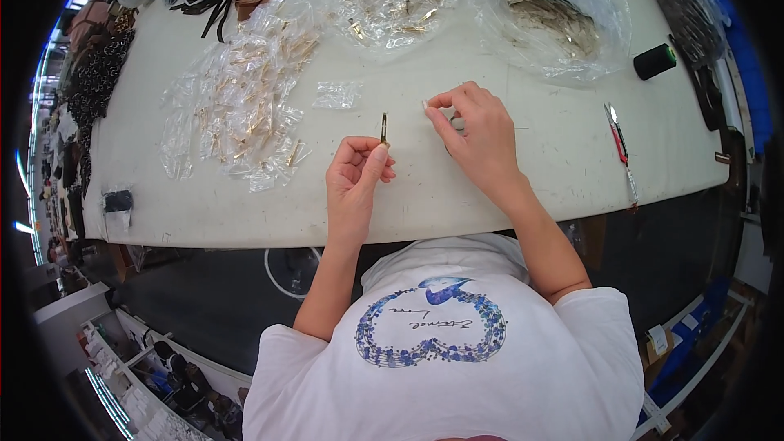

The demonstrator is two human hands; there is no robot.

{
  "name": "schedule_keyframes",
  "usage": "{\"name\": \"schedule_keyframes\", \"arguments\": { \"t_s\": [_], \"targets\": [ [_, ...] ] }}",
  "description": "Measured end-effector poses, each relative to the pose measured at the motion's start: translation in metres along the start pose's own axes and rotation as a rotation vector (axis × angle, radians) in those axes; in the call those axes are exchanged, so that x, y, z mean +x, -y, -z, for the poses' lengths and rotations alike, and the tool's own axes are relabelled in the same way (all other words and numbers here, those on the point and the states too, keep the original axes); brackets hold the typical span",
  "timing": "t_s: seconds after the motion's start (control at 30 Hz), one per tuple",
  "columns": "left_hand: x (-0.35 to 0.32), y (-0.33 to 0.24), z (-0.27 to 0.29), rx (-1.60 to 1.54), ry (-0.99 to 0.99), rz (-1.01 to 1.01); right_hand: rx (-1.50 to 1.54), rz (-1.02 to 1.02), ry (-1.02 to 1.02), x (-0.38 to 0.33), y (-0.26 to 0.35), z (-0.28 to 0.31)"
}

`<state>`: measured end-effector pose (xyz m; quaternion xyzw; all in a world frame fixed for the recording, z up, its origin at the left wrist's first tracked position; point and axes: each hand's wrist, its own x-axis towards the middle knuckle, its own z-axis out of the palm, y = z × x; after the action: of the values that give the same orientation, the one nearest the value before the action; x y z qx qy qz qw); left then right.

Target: Thread a fine cord through a small metal hardware accessory for leather goods assembly.

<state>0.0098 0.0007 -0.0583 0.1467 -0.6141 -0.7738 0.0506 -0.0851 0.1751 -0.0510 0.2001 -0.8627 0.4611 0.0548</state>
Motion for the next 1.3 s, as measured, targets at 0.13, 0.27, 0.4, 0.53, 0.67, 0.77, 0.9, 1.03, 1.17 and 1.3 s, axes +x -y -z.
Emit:
{"name": "schedule_keyframes", "arguments": {
  "t_s": [0.13,0.27,0.4,0.53,0.67,0.77,0.9,1.03,1.17,1.3],
  "targets": [
    [0.006,0.002,0.011,0.021,-0.022,-0.012,-0.579,0.286,0.001,0.006,-0.017,-0.021],
    [0.002,0.004,0.013,0.033,-0.028,0.002,-0.537,0.262,0.062,0.015,-0.015,-0.02],
    [0.002,0.002,0.021,0.03,-0.071,-0.001,-0.301,0.316,0.046,0.016,-0.007,-0.031],
    [0.003,0.002,0.03,0.017,-0.113,-0.009,-0.345,0.321,0.097,0.022,0.009,-0.059],
    [0.0,0.004,0.032,0.003,-0.129,-0.015,-0.437,0.373,0.085,0.028,0.001,-0.072],
    [-0.001,0.003,0.032,-0.007,-0.129,-0.015,-0.326,0.356,0.093,0.03,0.0,-0.062],
    [-0.001,-0.002,0.028,-0.009,-0.09,-0.021,0.481,-0.197,0.355,0.024,0.02,-0.038],
    [-0.002,-0.005,0.021,0.0,-0.021,-0.045,0.85,-0.31,0.354,0.015,0.028,-0.021],
    [-0.001,-0.004,0.016,0.114,0.016,-0.088,0.809,-0.321,0.322,0.011,0.026,-0.014],
    [0.0,-0.003,0.01,0.17,0.039,-0.101,0.792,-0.314,0.325,0.006,0.025,-0.011]
  ]
}}
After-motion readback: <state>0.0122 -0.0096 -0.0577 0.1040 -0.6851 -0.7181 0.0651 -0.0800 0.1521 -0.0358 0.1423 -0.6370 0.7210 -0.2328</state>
